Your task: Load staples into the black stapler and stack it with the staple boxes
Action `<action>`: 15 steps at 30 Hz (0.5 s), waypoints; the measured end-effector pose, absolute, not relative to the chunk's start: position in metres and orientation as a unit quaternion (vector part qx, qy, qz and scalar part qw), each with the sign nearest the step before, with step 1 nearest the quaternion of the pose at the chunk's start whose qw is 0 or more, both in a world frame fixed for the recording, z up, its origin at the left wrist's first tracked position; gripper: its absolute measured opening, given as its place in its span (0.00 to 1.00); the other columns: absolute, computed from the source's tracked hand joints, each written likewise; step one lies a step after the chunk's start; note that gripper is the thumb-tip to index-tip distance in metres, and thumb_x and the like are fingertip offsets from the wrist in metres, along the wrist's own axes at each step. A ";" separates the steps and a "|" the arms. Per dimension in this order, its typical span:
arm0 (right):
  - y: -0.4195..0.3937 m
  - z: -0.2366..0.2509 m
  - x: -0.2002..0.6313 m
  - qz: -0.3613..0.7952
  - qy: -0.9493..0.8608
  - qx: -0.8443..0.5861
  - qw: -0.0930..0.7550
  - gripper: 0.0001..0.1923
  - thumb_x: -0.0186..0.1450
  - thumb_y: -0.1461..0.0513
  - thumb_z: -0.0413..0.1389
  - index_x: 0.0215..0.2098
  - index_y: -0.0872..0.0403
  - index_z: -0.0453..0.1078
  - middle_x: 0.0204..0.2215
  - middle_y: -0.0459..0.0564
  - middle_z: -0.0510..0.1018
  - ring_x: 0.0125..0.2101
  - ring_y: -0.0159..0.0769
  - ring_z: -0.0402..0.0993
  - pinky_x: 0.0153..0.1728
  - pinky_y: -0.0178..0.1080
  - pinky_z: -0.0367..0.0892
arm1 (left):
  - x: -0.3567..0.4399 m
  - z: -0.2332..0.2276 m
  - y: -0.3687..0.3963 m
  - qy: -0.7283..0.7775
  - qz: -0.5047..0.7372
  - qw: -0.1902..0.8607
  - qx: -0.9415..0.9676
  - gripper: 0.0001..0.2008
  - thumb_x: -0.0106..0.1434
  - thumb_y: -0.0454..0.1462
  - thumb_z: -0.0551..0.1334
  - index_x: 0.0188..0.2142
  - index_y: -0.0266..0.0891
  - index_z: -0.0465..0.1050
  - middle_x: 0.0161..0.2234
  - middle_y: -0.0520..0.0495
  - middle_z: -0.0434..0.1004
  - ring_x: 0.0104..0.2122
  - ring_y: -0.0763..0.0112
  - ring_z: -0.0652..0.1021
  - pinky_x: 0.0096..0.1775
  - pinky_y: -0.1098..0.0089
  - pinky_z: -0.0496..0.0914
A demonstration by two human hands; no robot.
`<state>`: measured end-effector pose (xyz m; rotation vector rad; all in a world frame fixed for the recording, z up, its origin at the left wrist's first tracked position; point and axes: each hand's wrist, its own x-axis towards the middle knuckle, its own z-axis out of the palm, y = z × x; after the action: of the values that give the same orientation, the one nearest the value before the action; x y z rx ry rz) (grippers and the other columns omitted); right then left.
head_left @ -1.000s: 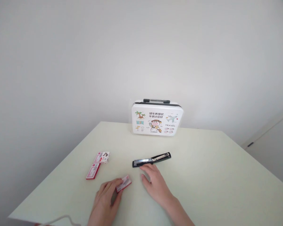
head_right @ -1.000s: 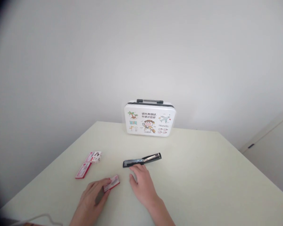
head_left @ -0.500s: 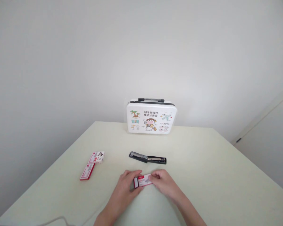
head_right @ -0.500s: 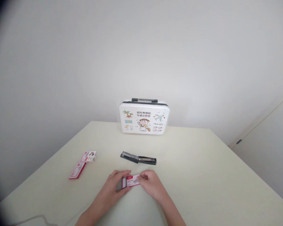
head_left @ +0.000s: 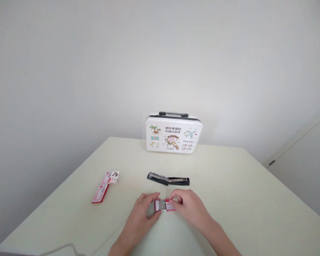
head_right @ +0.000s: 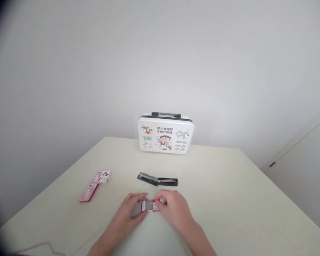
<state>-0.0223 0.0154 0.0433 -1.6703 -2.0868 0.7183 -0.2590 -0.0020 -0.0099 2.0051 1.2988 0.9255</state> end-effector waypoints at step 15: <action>0.030 0.046 -0.053 0.217 -0.823 -0.495 0.175 0.06 0.58 0.66 0.57 0.29 0.50 0.75 0.26 0.44 0.79 0.28 0.35 0.73 0.32 0.36 0.58 | -0.259 -0.007 -0.004 0.490 0.355 0.273 0.748 0.27 0.59 0.32 0.68 0.57 0.52 0.72 0.51 0.49 0.78 0.51 0.60 0.75 0.56 0.60 0.70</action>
<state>-0.0526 0.0302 0.0465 -1.4021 -2.3322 0.6139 -0.2588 -0.0039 -0.0073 2.0130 1.3187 0.9540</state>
